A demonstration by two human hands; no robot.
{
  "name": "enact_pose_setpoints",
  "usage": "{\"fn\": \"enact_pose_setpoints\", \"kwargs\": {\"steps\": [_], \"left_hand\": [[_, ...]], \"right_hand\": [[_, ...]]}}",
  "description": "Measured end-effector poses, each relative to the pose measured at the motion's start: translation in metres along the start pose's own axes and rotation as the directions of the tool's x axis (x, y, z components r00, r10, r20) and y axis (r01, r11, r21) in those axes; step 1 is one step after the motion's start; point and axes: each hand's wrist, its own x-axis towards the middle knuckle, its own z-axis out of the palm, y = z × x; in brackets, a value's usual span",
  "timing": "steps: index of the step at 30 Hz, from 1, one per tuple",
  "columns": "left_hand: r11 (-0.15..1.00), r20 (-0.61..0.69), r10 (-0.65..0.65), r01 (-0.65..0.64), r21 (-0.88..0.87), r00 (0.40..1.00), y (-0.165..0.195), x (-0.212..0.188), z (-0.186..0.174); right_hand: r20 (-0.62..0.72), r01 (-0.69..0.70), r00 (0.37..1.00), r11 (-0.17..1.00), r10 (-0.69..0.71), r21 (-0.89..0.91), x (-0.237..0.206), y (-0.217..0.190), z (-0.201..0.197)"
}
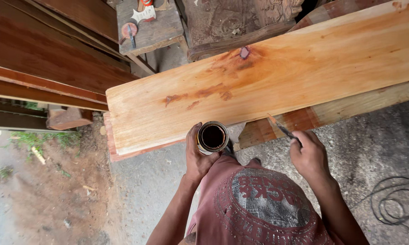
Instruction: The person applies wood stain to a long wooden board using a small brush, dipping the brush into a can of stain held in the other hand. They work the stain along the board's surface, moving progressively along its length and re-dipping the brush as needed.
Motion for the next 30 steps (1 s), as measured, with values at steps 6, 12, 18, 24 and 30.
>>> {"fn": "enact_pose_setpoints", "kwargs": {"steps": [6,12,18,24,30], "left_hand": [[0.993,0.016,0.014,-0.012,-0.121,1.000,-0.036,0.038,-0.002],[0.960,0.076,-0.001,0.022,-0.277,0.997,-0.068,0.053,-0.015],[0.966,0.119,-0.005,0.036,-0.258,0.993,-0.073,0.057,-0.023],[0.978,0.091,-0.015,0.034,-0.204,0.996,-0.066,0.060,-0.019],[0.976,0.114,-0.008,0.033,-0.213,0.993,-0.066,0.064,-0.019]], "right_hand": [[0.017,0.045,0.999,0.999,-0.045,0.023,0.107,-0.022,0.051],[0.315,-0.087,0.924,0.920,0.218,-0.382,0.235,-0.058,0.104],[0.418,-0.059,0.844,0.832,0.337,-0.552,0.273,-0.090,0.116],[0.392,-0.049,0.862,0.823,0.321,-0.565,0.267,-0.090,0.111],[0.438,0.047,0.860,0.814,0.261,-0.579,0.265,-0.083,0.104]]}}
